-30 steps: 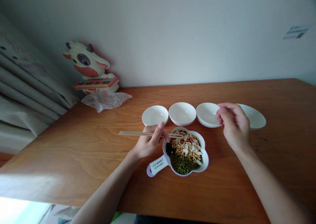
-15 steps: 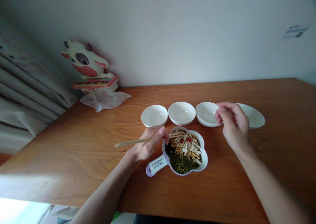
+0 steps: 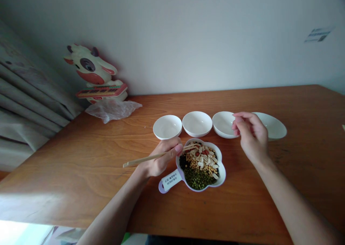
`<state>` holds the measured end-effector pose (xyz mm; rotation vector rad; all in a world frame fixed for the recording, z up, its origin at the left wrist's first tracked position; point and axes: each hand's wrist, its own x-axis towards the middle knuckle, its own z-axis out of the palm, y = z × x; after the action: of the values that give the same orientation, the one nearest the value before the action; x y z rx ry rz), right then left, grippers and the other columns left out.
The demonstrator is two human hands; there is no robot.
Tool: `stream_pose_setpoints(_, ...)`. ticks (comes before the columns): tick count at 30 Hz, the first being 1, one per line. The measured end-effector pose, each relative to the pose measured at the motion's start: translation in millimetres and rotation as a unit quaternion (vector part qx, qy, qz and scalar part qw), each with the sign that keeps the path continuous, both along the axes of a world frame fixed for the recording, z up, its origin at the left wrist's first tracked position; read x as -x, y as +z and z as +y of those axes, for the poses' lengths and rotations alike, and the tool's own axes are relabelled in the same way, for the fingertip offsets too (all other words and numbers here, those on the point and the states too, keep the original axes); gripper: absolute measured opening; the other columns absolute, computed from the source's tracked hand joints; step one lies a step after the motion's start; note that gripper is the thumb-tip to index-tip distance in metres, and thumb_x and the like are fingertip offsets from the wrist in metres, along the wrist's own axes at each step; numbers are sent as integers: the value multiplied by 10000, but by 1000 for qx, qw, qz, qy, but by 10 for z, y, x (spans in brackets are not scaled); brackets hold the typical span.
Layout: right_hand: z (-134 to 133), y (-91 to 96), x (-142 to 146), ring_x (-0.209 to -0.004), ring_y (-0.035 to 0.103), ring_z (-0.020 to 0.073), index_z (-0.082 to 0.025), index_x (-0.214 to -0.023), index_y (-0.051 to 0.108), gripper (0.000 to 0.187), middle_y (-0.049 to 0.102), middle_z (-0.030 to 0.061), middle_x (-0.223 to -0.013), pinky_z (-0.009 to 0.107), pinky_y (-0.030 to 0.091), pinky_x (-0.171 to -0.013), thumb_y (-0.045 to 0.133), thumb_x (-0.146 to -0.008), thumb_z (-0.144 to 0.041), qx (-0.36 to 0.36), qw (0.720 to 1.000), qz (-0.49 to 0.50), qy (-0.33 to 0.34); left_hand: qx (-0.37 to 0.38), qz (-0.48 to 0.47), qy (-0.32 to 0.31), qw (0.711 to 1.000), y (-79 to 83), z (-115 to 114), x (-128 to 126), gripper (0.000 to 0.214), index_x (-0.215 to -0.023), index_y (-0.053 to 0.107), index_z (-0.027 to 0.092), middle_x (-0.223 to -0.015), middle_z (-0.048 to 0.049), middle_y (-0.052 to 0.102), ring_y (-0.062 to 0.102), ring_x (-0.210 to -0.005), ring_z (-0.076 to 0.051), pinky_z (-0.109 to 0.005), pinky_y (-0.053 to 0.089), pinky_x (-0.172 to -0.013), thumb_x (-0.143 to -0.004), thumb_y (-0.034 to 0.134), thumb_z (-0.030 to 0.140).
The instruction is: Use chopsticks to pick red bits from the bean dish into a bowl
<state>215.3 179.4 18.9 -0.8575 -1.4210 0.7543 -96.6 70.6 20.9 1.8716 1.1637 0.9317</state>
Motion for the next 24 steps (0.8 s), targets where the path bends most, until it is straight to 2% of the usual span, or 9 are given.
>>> stream_pose_setpoints(7, -6, 2, -1, -620, 584, 170, -304, -1095, 771, 159, 673, 0, -793, 310, 498, -557, 766, -1061, -459, 8, 1000, 4, 2, 28, -11, 15, 999, 9, -3, -34, 381, -871, 546, 206, -888, -2, 582, 503, -833, -184, -330, 403, -756, -1143, 507, 470)
stream_pose_setpoints(12, -12, -3, -4, -640, 601, 173, -294, -1101, 770, 176, 678, 2, -800, 310, 513, -571, 766, -1061, -465, 8, 1000, -5, 8, 49, -2, 37, 998, 41, 4, -73, 455, -871, 554, 204, -832, 3, 564, 493, -773, -173, -320, 401, -705, -1151, 506, 559)
stream_pose_setpoints(24, -32, 18, 4, -639, 625, 193, -306, -1102, 752, 245, 681, 11, -783, 324, 521, -554, 754, -1061, -548, -3, 1000, -29, 3, 15, 22, 2, 1000, 67, 2, -91, 517, -848, 568, 202, -841, -17, 617, 527, -759, -177, -324, 424, -695, -1170, 461, 593)
